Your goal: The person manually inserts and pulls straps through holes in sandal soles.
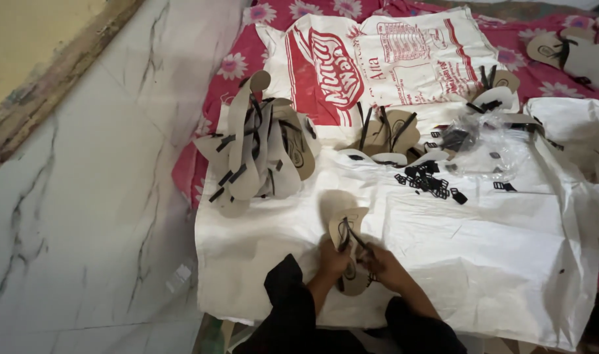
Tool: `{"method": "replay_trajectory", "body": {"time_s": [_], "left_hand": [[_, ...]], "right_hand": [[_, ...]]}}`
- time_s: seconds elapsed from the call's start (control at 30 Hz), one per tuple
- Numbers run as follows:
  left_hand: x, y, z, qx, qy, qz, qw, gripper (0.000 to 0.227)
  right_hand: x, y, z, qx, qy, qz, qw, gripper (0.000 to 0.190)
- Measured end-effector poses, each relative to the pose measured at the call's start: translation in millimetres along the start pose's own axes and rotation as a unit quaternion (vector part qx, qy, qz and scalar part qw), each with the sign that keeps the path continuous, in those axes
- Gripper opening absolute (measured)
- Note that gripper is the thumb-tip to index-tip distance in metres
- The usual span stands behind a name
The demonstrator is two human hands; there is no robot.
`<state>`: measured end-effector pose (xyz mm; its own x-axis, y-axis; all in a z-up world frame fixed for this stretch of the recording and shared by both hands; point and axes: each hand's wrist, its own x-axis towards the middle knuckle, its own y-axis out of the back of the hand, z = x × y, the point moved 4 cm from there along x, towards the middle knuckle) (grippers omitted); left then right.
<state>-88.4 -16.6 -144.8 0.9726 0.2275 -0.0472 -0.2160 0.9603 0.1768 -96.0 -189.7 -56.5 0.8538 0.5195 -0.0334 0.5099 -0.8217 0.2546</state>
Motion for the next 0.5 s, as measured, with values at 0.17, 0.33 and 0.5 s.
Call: {"method": "replay_trajectory", "body": {"time_s": [0.17, 0.33, 0.5], "left_hand": [[-7.6, 5.5, 42.7, 0.03, -0.056, -0.015, 0.998, 0.02], [-3.5, 9.2, 61.2, -0.058, 0.021, -0.044, 0.997, 0.02], [-19.4, 23.0, 90.5, 0.097, -0.11, -0.055, 0.988, 0.011]], "right_hand": [[-0.6, -11.4, -5.6, -0.021, -0.085, 0.027, 0.996, 0.022], [3.2, -9.8, -10.5, -0.221, -0.033, 0.143, 0.964, 0.021], [-8.4, -5.0, -92.2, -0.249, -0.049, 0.155, 0.955, 0.015]]}}
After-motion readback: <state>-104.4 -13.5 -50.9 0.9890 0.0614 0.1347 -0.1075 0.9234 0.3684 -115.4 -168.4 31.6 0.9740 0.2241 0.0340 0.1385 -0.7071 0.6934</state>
